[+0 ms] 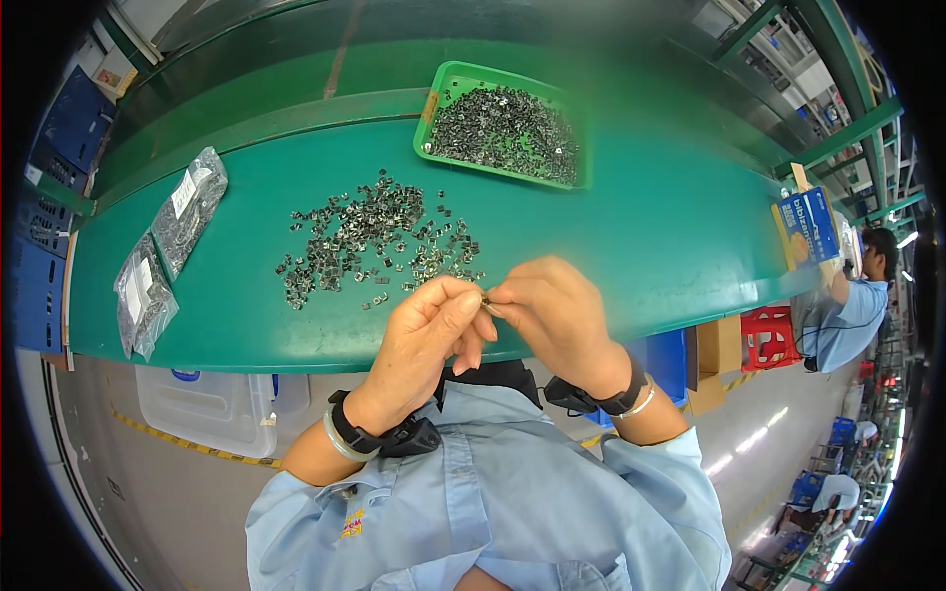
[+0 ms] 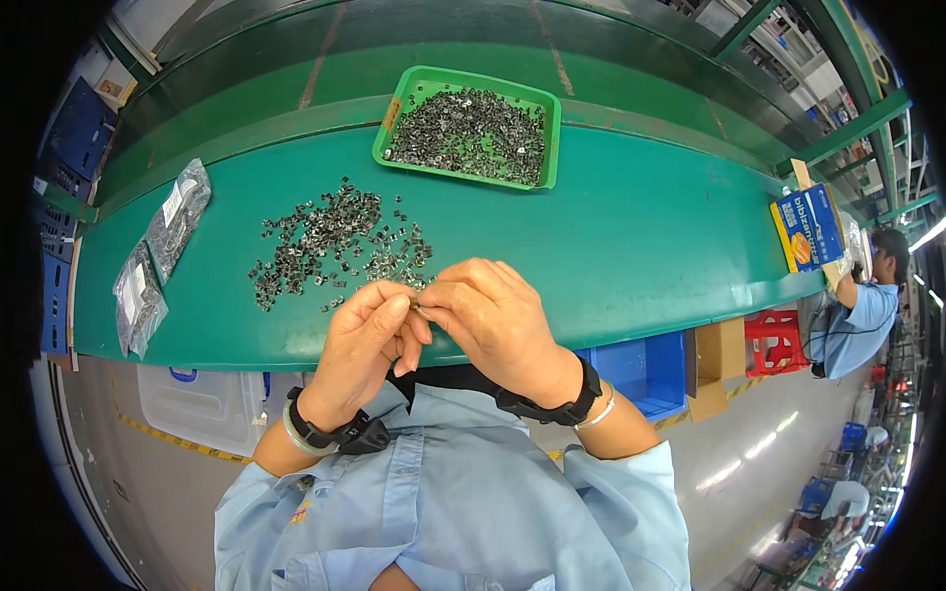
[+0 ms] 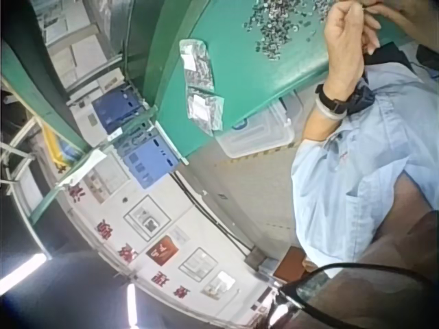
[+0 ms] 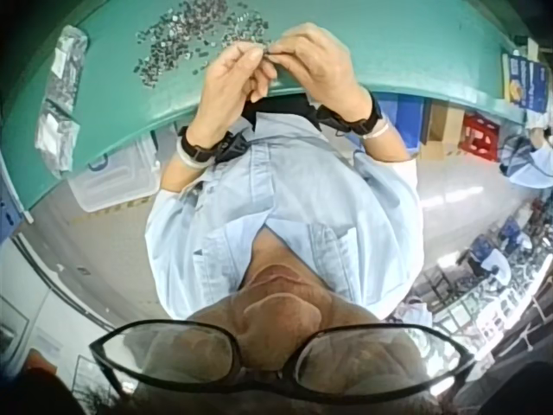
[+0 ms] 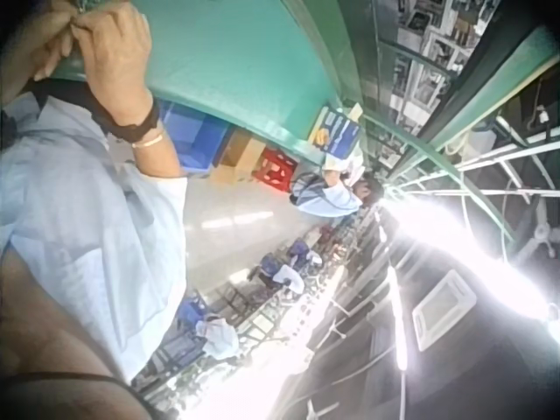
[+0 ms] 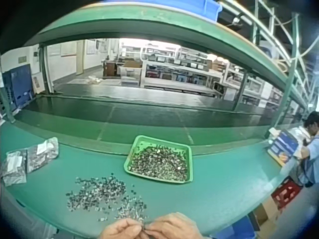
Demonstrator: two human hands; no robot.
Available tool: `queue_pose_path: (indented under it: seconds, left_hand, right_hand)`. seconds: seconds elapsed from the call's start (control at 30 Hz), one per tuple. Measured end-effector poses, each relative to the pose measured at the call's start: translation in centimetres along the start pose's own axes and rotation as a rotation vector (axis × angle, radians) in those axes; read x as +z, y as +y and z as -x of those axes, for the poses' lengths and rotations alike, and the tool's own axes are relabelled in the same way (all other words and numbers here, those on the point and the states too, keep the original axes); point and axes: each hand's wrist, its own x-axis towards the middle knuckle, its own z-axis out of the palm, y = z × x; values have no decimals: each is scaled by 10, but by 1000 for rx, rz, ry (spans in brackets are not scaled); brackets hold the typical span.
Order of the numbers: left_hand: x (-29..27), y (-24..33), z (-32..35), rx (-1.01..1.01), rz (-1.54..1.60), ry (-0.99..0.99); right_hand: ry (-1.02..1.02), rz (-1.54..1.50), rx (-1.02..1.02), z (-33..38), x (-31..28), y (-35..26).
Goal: Sort small electronic components from a pile on a workbench into specific containers or trays.
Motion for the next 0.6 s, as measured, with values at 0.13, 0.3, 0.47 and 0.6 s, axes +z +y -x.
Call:
queue_pose_path:
  seconds: [0.13,0.3,0.47,0.6]
  left_hand:
    - [-3,-3,0,-2,-1,3]
    - [-5,-2,-1,-58,83,11]
    - [-9,-6,-2,-89,196,-42]
    - [-9,-12,-2,-54,268,-80]
  right_hand:
    - [-1,12,-4,3,4,-1]
    - [40,-77,55,8,11,-2]
    - [54,-189,143,11,13,-8]
    - [94,-234,139,10,14,-14]
